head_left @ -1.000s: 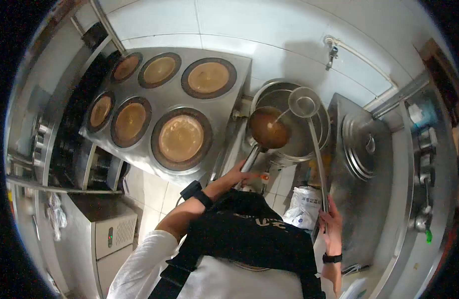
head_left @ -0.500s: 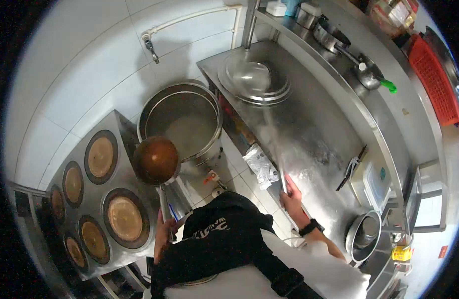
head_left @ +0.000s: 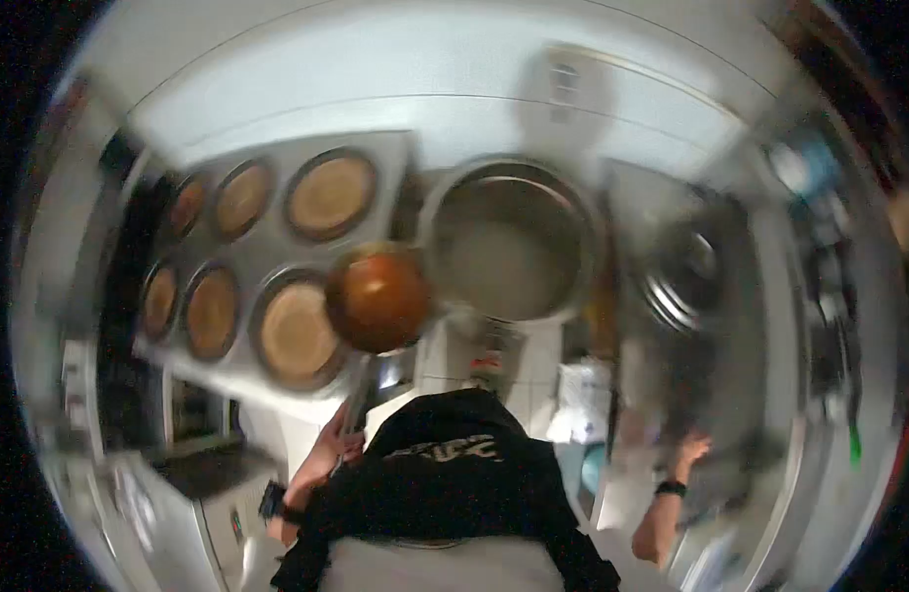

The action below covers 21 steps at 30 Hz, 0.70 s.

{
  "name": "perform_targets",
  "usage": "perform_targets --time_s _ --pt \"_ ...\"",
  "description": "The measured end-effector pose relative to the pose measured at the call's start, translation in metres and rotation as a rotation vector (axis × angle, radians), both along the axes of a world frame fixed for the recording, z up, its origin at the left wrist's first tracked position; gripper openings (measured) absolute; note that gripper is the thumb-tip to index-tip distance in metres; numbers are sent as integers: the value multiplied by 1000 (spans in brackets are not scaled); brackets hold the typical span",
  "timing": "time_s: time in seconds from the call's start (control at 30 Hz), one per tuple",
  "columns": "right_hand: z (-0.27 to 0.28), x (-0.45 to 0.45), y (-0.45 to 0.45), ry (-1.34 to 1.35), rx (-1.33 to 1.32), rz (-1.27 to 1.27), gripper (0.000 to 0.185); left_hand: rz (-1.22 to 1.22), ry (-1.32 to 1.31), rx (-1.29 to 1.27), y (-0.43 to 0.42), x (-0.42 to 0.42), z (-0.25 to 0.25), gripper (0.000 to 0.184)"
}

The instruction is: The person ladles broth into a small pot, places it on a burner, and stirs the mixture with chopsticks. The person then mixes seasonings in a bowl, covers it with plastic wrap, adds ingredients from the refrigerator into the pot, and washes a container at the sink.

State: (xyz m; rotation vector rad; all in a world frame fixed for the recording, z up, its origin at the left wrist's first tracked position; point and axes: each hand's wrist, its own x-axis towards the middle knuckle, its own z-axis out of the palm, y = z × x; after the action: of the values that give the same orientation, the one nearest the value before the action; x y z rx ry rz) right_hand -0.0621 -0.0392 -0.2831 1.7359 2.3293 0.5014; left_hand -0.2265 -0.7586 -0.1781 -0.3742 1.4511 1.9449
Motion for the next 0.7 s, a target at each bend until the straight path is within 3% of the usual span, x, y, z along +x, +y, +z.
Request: perform_targets --time_s 0.03,0.07,0.1,0.13,0.23,0.37,0.47,0.63,0.7 --pt "-31 -20 61 -317 47 355 52 32 -78 129 -2 1 10 72" --pt "-19 -82 50 -90 -40 484 51 22 -63 105 -3 5 19 72" --pt "-10 -140 23 258 -206 522 50 118 -102 262 -3 15 13 72" --pt "-8 -187 8 435 -346 559 49 155 -106 212 -3 22 17 72" --pt "-12 -302 -20 533 -568 716 47 257 -116 112 3 27 41 73" --pt "-25 -410 -30 455 -693 856 43 381 -178 124 28 40 53 73" --pt "-22 -448 -16 295 -637 997 41 478 -180 157 41 47 60 72" --pt "64 -435 39 -164 -225 1467 38 640 -247 133 56 61 73 73" --pt "88 -429 34 -158 -271 1511 36 663 -263 109 53 67 68 75"
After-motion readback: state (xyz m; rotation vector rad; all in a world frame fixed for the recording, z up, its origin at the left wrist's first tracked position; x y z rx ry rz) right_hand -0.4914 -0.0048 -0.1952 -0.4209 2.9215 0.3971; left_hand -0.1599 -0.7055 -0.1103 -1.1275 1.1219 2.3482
